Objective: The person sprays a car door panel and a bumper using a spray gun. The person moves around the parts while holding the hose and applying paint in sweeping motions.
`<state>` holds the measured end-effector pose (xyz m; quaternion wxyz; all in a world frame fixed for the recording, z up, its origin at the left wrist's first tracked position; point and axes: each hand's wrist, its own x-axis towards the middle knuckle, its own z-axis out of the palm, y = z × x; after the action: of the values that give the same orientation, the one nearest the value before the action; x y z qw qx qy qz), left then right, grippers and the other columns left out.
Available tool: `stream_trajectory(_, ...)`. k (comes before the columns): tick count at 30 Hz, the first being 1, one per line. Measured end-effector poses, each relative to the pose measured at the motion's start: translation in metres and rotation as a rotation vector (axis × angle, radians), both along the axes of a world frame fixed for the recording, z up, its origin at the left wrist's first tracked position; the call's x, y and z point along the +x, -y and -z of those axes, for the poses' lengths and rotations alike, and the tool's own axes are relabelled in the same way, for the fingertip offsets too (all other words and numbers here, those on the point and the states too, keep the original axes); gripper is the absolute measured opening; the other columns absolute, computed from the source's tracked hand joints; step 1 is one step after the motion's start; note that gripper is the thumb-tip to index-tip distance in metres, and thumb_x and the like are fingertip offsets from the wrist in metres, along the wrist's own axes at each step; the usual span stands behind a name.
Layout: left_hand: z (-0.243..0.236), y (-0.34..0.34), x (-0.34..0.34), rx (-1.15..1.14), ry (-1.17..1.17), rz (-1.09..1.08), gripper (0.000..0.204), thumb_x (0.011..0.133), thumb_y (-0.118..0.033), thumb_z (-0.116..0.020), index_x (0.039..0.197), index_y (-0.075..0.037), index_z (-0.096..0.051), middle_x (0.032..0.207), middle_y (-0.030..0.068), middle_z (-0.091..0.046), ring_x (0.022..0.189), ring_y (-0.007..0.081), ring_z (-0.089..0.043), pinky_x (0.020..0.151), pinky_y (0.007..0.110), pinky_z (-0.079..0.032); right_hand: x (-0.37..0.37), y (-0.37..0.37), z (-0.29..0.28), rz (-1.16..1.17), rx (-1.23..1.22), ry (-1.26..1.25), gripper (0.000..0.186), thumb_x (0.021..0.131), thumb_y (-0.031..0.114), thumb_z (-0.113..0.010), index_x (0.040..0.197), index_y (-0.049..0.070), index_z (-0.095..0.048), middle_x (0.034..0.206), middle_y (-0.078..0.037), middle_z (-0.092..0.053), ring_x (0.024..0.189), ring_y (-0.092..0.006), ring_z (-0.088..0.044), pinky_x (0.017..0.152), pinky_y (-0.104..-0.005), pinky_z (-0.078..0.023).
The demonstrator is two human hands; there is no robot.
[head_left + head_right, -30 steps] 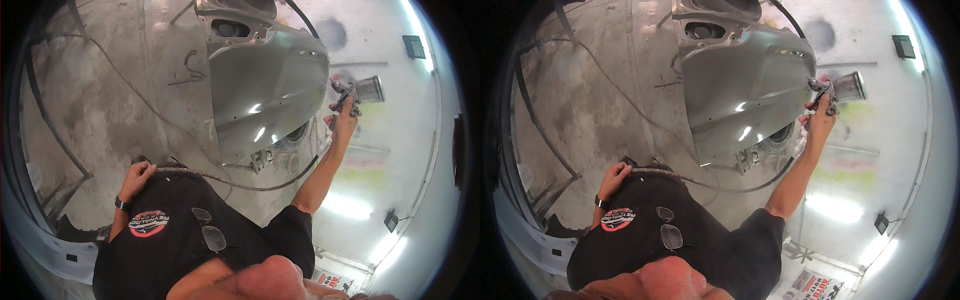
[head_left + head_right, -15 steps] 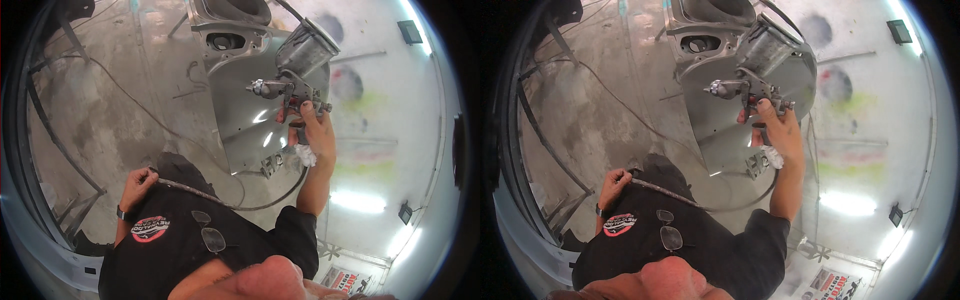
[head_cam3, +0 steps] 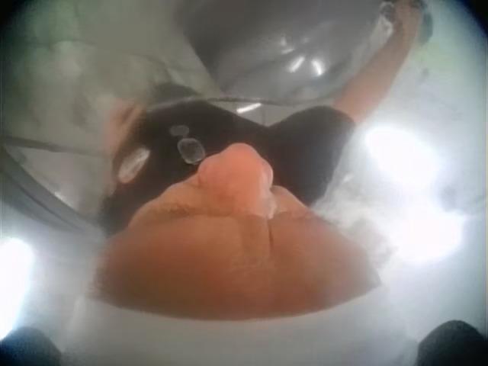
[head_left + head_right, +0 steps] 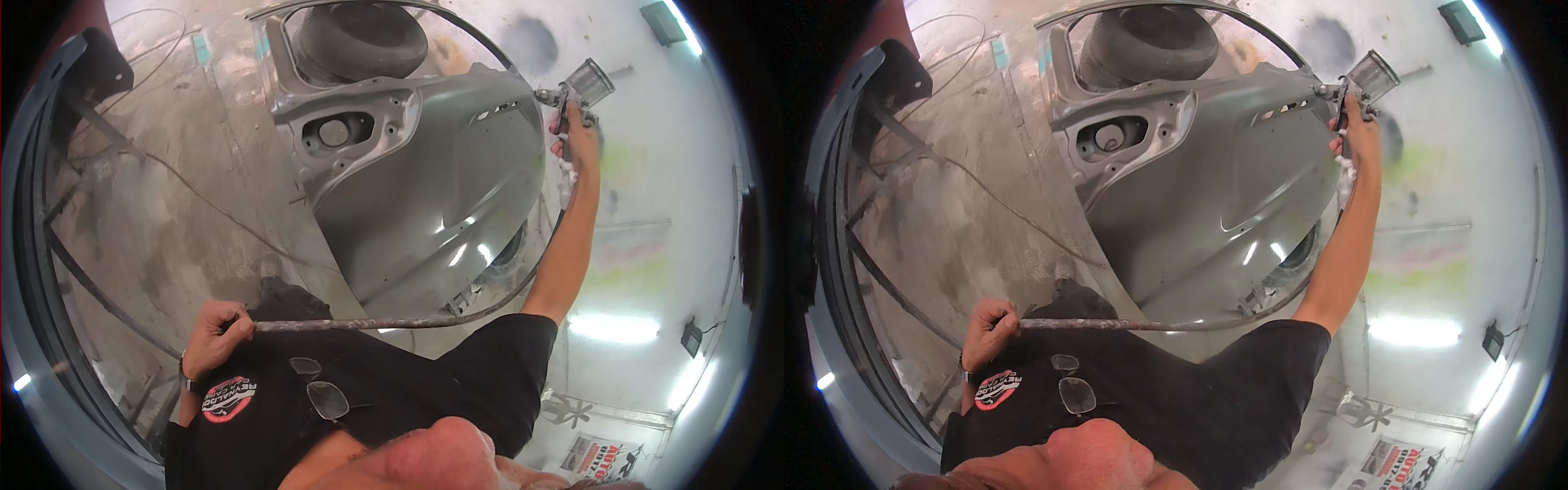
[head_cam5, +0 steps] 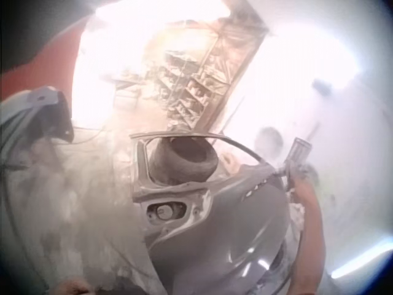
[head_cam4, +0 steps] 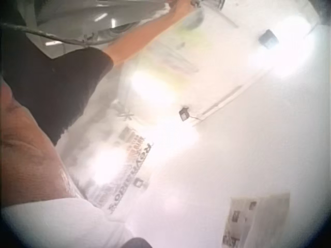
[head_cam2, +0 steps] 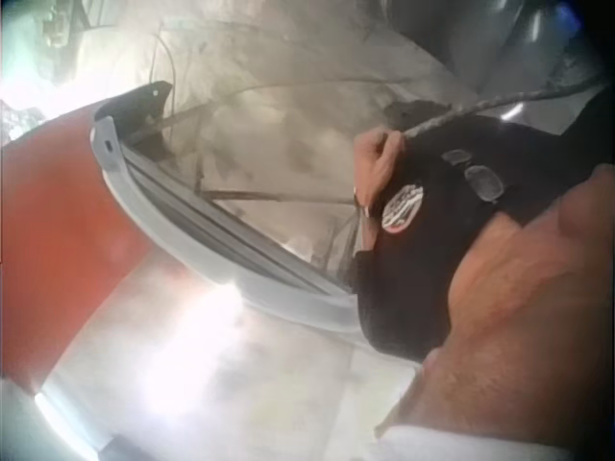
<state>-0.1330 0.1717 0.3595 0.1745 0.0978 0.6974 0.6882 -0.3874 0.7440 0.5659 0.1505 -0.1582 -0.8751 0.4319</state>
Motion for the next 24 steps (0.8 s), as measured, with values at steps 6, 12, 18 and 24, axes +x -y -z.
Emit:
stream_trajectory(6,-0.009,0.016,-0.038,0.078,-0.007,-0.001,0.039,0.093,-0.031,-0.063,0.066,-0.003,-0.058,0.060,0.0020,-0.056,0.057,0.0096,-0.050,0.054,0.027,-0.037,-0.040,-0.011,0.009,0.313,0.142,-0.172,0.060,0.093,0.054,-0.061,0.101,-0.005,-0.062,0.071,-0.011,-0.064,0.036,-0.0181,-0.055,0.031,-0.0260,-0.039)
stream_trajectory(12,-0.005,0.037,-0.093,-0.013,0.031,0.104,0.036,0.090,-0.031,-0.067,0.068,-0.003,-0.060,0.060,0.0007,-0.055,0.056,0.0086,-0.048,0.053,0.027,-0.035,0.018,0.093,-0.006,0.097,0.028,0.033,0.049,0.096,0.049,-0.058,0.096,0.000,-0.063,0.076,-0.008,-0.065,0.041,-0.0141,-0.053,0.039,-0.0272,-0.039)
stream_trajectory(18,-0.006,0.053,-0.166,0.049,0.012,0.429,0.032,0.089,-0.027,-0.073,0.072,-0.001,-0.065,0.056,-0.0010,-0.050,0.054,0.0063,-0.042,0.048,0.027,-0.030,0.108,0.225,0.004,-0.094,-0.226,0.228,0.047,0.096,0.044,-0.061,0.106,-0.002,-0.062,0.078,-0.008,-0.067,0.046,-0.0129,-0.054,0.044,-0.0261,-0.040)
stream_trajectory(24,-0.009,0.078,-0.201,0.080,0.051,0.588,0.035,0.090,-0.029,-0.073,0.073,0.000,-0.065,0.057,-0.0013,-0.051,0.054,0.0063,-0.042,0.049,0.027,-0.030,0.084,0.262,0.000,0.075,-0.076,0.208,0.041,0.098,0.038,-0.061,0.109,-0.001,-0.062,0.079,-0.005,-0.066,0.046,-0.0102,-0.052,0.043,-0.0238,-0.038)
